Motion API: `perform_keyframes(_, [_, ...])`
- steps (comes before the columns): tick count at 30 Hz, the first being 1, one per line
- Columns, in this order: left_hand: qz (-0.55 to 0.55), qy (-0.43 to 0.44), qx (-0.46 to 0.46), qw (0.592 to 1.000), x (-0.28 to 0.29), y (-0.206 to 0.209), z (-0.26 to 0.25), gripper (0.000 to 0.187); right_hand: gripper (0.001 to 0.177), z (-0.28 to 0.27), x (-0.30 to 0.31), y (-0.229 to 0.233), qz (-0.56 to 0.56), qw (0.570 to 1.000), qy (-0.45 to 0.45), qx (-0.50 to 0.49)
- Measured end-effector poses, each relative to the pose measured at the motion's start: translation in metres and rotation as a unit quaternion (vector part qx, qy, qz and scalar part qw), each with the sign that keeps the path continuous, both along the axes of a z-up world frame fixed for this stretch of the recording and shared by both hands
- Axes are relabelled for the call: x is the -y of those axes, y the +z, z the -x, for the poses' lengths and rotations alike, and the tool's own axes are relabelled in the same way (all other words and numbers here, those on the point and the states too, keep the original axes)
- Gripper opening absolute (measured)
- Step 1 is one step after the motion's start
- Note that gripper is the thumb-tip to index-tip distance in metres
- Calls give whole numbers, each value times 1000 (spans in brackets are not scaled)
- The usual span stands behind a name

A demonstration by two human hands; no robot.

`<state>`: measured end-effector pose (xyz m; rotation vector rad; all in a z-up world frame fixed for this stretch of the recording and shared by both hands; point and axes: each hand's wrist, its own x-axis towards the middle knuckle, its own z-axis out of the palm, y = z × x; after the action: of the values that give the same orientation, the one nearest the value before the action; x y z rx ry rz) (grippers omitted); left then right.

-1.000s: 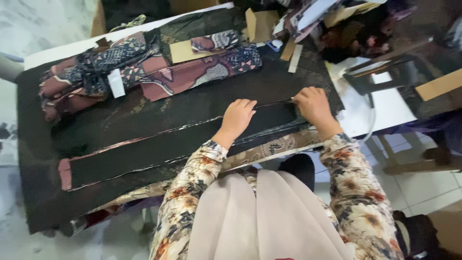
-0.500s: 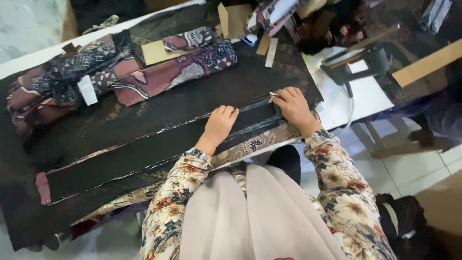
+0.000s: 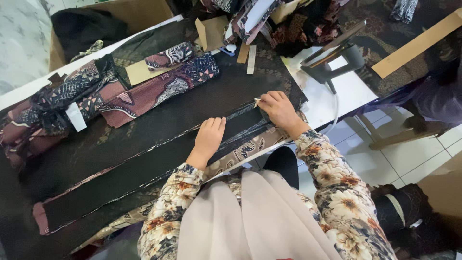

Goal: The person irons a long strip of patterned fabric on a flat work surface. They repeatedly smooth the fabric with their hands, apply the iron along the length, and reposition the strip to continue ironing different sections.

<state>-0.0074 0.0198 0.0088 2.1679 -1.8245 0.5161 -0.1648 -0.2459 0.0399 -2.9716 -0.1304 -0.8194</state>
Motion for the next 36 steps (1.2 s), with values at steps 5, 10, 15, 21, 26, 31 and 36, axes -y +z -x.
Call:
perform_keyframes(5, [-64, 80, 48, 994, 20, -11, 25, 42, 45, 11, -6, 8, 53, 997, -47, -42])
perform_keyframes(10, [-223, 177, 53, 957, 72, -24, 46, 72, 47, 17, -16, 5, 20, 995, -87, -41])
perform_keyframes(15, [-312, 191, 89, 926, 88, -26, 53, 86, 48, 22, -9, -21, -17, 993, -116, 2])
perform_keyframes(21, [-321, 208, 100, 919, 91, -23, 55, 84, 82, 46, 83, -47, -208, 829, -285, 433])
perform_keyframes(26, [-357, 196, 98, 908, 93, -25, 56, 90, 46, 40, 156, -3, -494, 755, -229, 365])
perform_keyframes(31, [-343, 204, 100, 911, 93, -29, 55, 87, 48, 12, 118, 60, -122, 972, -190, 70])
perform_keyframes(36, [-288, 182, 84, 936, 78, -30, 56, 73, 48, -25, 52, 66, 49, 985, -95, -138])
